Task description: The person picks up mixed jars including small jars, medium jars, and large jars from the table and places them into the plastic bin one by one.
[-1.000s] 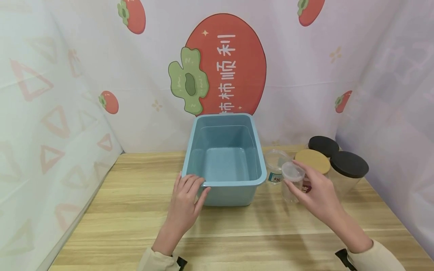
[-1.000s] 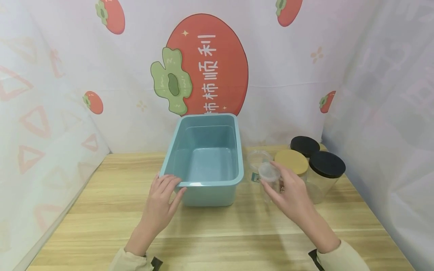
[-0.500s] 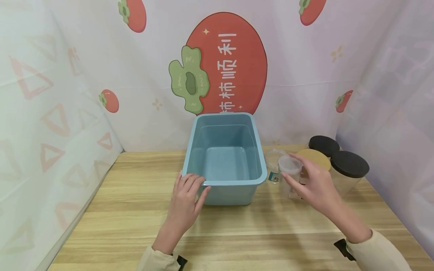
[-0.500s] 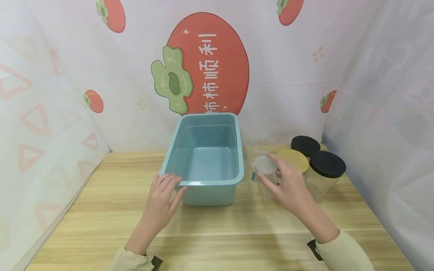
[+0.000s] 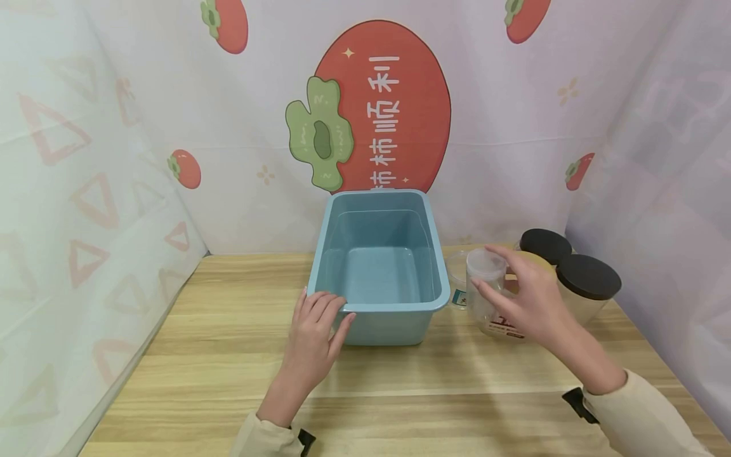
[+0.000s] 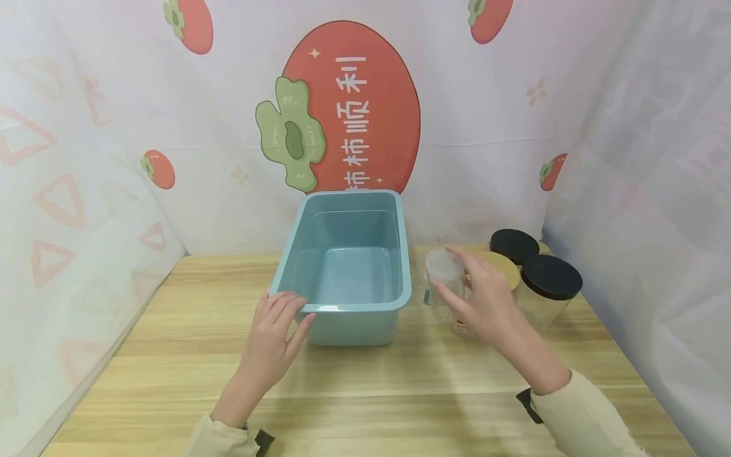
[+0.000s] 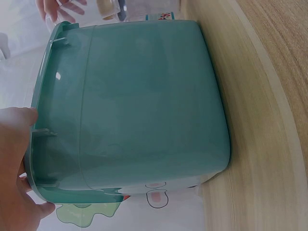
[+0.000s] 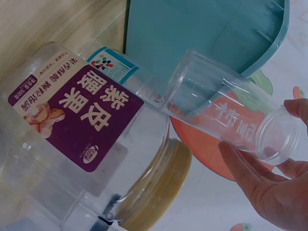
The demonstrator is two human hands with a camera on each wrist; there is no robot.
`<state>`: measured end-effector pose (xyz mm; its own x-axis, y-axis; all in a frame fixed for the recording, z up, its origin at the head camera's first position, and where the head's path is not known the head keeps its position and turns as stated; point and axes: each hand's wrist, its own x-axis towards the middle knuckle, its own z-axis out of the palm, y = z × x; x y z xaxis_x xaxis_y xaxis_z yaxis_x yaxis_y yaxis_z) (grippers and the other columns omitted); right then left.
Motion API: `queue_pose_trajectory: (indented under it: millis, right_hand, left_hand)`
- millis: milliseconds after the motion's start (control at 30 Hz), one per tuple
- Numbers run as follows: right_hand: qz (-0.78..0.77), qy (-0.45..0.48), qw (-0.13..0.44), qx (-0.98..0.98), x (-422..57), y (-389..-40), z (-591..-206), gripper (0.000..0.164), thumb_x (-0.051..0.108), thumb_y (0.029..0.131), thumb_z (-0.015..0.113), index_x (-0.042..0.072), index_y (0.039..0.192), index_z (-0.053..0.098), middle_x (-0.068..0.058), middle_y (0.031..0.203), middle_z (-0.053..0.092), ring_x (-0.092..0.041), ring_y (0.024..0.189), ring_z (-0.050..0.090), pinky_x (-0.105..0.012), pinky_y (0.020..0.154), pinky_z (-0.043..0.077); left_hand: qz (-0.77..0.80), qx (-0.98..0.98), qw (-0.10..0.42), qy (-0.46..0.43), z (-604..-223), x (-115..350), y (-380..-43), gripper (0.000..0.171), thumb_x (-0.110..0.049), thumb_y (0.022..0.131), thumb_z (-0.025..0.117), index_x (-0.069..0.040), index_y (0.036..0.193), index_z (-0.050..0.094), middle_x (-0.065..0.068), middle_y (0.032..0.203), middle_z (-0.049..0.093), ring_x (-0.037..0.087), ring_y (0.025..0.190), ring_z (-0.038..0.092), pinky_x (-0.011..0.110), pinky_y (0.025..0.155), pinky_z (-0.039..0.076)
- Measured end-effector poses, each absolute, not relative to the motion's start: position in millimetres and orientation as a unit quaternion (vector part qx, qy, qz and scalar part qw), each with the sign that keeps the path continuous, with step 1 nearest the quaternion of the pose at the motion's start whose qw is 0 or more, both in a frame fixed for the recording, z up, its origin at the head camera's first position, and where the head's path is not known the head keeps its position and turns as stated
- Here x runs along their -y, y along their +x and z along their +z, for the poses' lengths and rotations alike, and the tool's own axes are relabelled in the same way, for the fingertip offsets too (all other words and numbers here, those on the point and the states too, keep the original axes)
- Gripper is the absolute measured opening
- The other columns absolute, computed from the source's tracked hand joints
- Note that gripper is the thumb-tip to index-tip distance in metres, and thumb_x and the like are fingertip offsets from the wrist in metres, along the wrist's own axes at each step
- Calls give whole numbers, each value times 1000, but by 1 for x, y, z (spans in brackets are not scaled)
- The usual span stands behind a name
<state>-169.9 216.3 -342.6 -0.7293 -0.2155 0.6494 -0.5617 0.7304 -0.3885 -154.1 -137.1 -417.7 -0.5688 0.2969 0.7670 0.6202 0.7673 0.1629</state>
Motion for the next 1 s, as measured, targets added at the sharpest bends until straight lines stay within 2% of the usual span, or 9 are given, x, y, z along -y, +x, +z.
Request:
queue_pose_trajectory:
  millis: [167, 467, 700, 1000]
  right_hand:
    - [297, 219, 287, 884, -216, -172, -337, 57, 4, 81, 89, -4, 131, 65, -24, 106, 73, -37, 86, 73, -50, 65, 65]
    - [299, 214, 265, 891, -212, -172, -325, 56, 7, 86, 86, -3, 136, 62, -26, 116, 72, -40, 92, 75, -51, 69, 65]
    - [301, 220, 267, 889, -210, -177, -317, 57, 7, 85, 87, -4, 135, 62, -27, 120, 71, -42, 98, 74, -54, 71, 64]
    - [290, 222, 263, 893, -209, -182, -303, 56, 9, 88, 85, -2, 138, 62, -28, 127, 70, -41, 94, 76, -55, 74, 64]
  left_hand:
    - [-215, 859, 380, -267, -418, 137, -154, 54, -44, 114, 41, 0, 110, 71, 13, 106, 72, 38, 111, 63, 74, 108, 42]
    - [-214, 859, 380, -267, -417, 138, -154, 54, -44, 114, 40, -1, 110, 72, 13, 106, 72, 38, 112, 63, 74, 108, 42]
    - [-213, 859, 380, -269, -416, 137, -155, 54, -44, 114, 41, 0, 109, 72, 14, 106, 72, 38, 111, 63, 74, 107, 43]
    - [-212, 859, 381, -268, -416, 137, -155, 55, -44, 114, 39, 0, 109, 72, 14, 106, 72, 39, 111, 63, 75, 106, 43]
